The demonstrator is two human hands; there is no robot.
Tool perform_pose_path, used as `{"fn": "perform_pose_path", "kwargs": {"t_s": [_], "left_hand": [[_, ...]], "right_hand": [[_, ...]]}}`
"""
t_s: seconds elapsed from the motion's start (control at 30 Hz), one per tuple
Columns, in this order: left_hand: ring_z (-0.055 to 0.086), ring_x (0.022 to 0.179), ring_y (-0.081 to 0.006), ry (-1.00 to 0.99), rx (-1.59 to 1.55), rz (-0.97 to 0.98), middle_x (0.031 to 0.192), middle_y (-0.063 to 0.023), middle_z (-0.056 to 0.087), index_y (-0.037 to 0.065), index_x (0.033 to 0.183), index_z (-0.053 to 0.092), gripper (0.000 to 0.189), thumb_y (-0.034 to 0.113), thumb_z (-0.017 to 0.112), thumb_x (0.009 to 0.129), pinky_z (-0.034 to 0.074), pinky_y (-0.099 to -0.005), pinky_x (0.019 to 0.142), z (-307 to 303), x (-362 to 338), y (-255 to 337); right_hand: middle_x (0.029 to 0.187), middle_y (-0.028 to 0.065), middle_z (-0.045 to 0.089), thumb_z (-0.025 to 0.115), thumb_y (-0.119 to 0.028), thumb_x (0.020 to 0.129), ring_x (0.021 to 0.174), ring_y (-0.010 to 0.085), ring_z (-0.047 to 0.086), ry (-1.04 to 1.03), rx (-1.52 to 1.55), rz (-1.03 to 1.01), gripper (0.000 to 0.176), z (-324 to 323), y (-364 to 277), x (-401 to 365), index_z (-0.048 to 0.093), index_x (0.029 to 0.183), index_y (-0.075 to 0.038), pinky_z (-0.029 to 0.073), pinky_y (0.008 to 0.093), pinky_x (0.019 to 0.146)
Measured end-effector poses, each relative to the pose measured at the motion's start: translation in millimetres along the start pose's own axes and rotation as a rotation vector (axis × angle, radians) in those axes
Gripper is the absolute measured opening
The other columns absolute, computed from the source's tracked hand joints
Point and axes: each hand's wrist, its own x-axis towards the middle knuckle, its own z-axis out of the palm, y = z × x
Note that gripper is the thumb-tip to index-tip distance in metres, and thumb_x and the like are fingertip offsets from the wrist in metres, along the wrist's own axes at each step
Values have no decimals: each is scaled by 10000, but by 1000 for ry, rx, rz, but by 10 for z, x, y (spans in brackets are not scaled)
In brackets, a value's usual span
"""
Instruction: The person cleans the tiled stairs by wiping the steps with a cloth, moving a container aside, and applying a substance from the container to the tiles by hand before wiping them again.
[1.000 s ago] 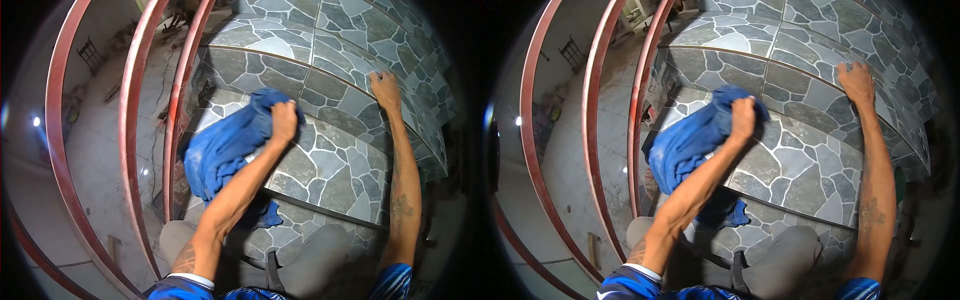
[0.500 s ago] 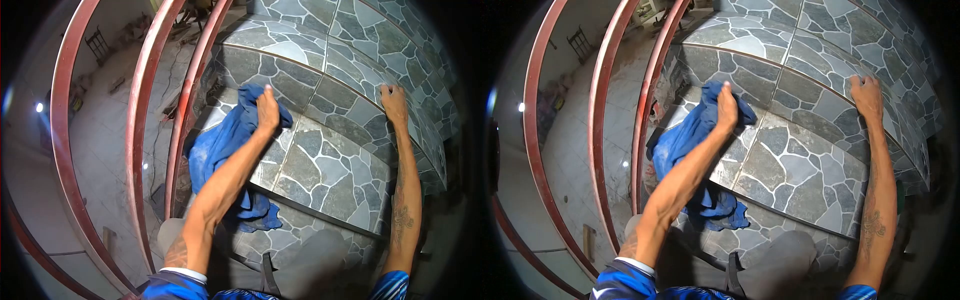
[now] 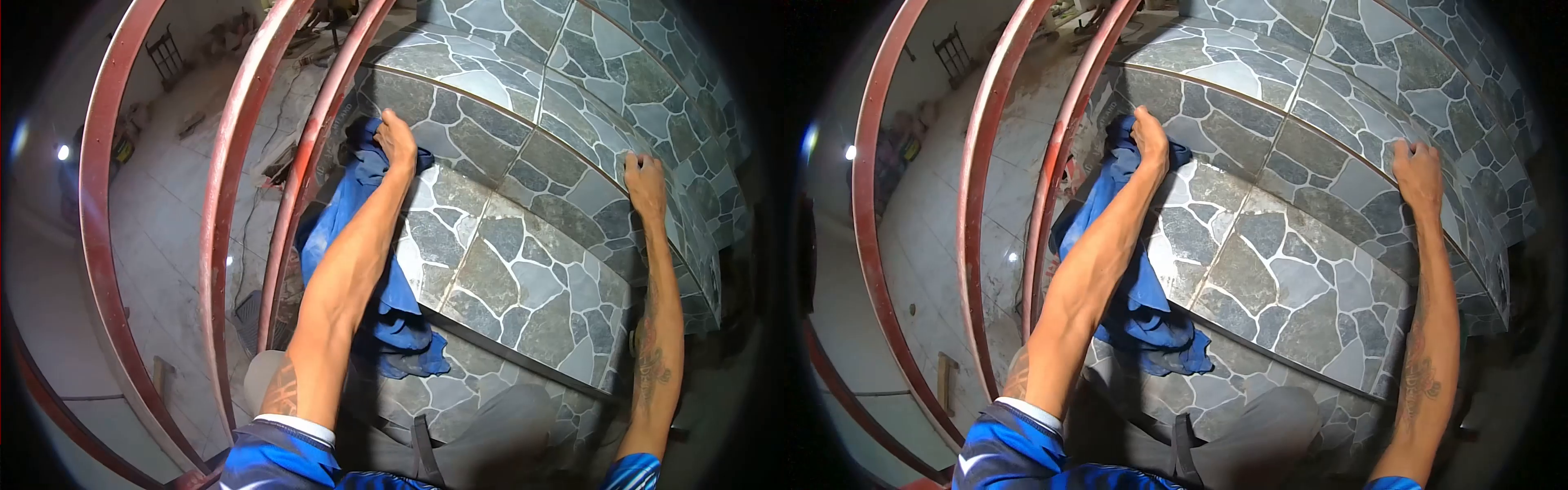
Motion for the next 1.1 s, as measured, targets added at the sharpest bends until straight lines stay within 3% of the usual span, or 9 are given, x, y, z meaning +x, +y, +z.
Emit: {"fn": "perform_pose_path", "kwargs": {"t_s": [0.13,0.23,0.4,0.53,0.67,0.73,0.83,0.87,1.1], "left_hand": [[467,1122,-565,-340,454,453,1135,-420,555,-131,1002,568,564,337,252,1027,322,-591,1001,-139,-615,-117],[460,1133,-571,-404,282,212,1143,-426,552,-148,1034,561,569,322,242,1017,312,-594,1006,-196,-586,13],[499,1092,-578,-38,139,83,1097,-424,577,-155,1012,592,547,267,246,990,338,-570,1006,-83,-144,-39],[593,942,-542,-346,696,609,959,-372,627,-95,929,615,331,152,396,949,411,-560,939,-148,-675,-117],[623,938,-483,-248,531,429,901,-357,626,-69,848,601,220,81,453,912,420,-565,917,-215,-476,-10],[597,1001,-495,-85,105,48,977,-404,604,-103,901,616,336,165,417,944,400,-572,948,-234,-23,15],[551,1054,-535,-115,212,63,1081,-448,562,-164,997,607,522,288,347,967,377,-561,990,-277,-62,42],[514,1087,-574,-349,613,454,1149,-489,511,-212,1050,588,656,366,292,962,345,-551,1035,-354,-290,-13],[588,1060,-543,-168,385,131,1086,-442,582,-192,925,644,613,375,411,911,457,-548,928,-413,-34,154]], "right_hand": [[1192,329,600,479,-500,925,1140,465,561,28,-13,-4,654,66,2,-12,634,1152,93,428,477,996],[1173,325,607,478,-487,926,1131,466,565,43,33,-21,630,-7,-24,-111,646,1130,85,432,481,989],[1186,321,602,473,-473,932,1117,470,567,47,28,-21,609,45,-18,-94,649,1110,83,435,477,984],[1181,329,598,479,-468,930,1107,475,568,103,-25,-39,606,85,8,-57,645,1111,86,437,479,980],[1194,330,592,486,-468,925,1104,477,570,53,28,-50,607,50,101,-72,640,1125,84,437,488,978],[1197,328,591,485,-471,926,1101,477,572,89,-5,-32,614,70,52,-67,636,1131,87,438,491,975],[1177,322,598,484,-476,929,1108,469,571,54,0,-49,616,106,132,-83,636,1128,87,439,485,973],[1176,322,599,484,-477,930,1110,468,571,58,12,-47,615,97,73,-52,637,1129,85,439,485,973],[1186,324,597,498,-480,928,1118,465,570,40,-6,-27,614,84,167,13,632,1152,75,439,481,973]]}}
